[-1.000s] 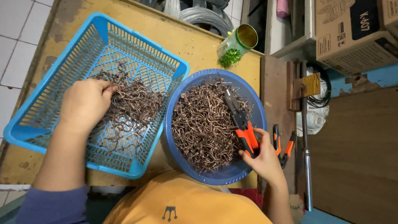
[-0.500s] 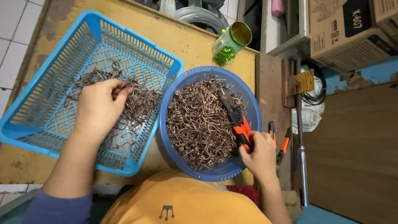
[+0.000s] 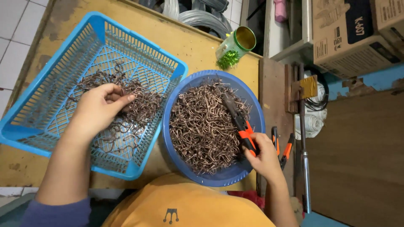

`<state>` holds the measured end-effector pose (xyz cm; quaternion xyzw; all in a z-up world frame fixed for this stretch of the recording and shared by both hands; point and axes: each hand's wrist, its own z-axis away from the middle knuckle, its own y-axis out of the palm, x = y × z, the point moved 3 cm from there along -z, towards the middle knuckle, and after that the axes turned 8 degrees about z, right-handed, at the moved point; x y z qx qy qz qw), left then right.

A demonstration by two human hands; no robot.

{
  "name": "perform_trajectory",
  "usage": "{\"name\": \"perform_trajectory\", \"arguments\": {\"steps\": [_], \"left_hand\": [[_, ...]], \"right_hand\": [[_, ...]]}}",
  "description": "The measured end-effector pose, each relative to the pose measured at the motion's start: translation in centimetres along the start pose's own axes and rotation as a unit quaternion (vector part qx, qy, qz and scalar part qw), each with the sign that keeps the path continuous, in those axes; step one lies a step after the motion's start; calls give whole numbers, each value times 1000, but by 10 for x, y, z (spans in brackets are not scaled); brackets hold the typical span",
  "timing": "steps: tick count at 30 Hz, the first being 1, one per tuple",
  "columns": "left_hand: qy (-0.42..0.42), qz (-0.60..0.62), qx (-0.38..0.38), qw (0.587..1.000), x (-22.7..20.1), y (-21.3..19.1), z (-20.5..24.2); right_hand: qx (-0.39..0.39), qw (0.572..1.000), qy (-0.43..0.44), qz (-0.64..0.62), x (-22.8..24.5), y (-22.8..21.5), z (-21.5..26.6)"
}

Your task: Cutting copper wires into smaller segments using hand-held wire cutters.

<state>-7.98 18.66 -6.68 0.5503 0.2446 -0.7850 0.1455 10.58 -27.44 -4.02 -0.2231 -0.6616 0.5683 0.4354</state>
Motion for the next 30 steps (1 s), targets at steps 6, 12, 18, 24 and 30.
{"name": "perform_trajectory", "arguments": {"steps": [6, 12, 18, 24, 30], "left_hand": [[29, 140, 20, 990, 22, 0, -2], [157, 106, 55, 980, -17, 45, 8], [281, 65, 91, 953, -53, 121, 0], [284, 71, 106, 950, -94, 180, 28], [288, 88, 114, 947, -105, 200, 36]], "right_hand": [[21, 949, 24, -315, -15, 1, 11], [-17, 877, 30, -479, -11, -9, 33], [-19, 917, -45, -396, 33, -10, 46], [-95, 961, -114, -234, 52, 2, 56], [-138, 954, -135, -228, 39, 13, 63]]}}
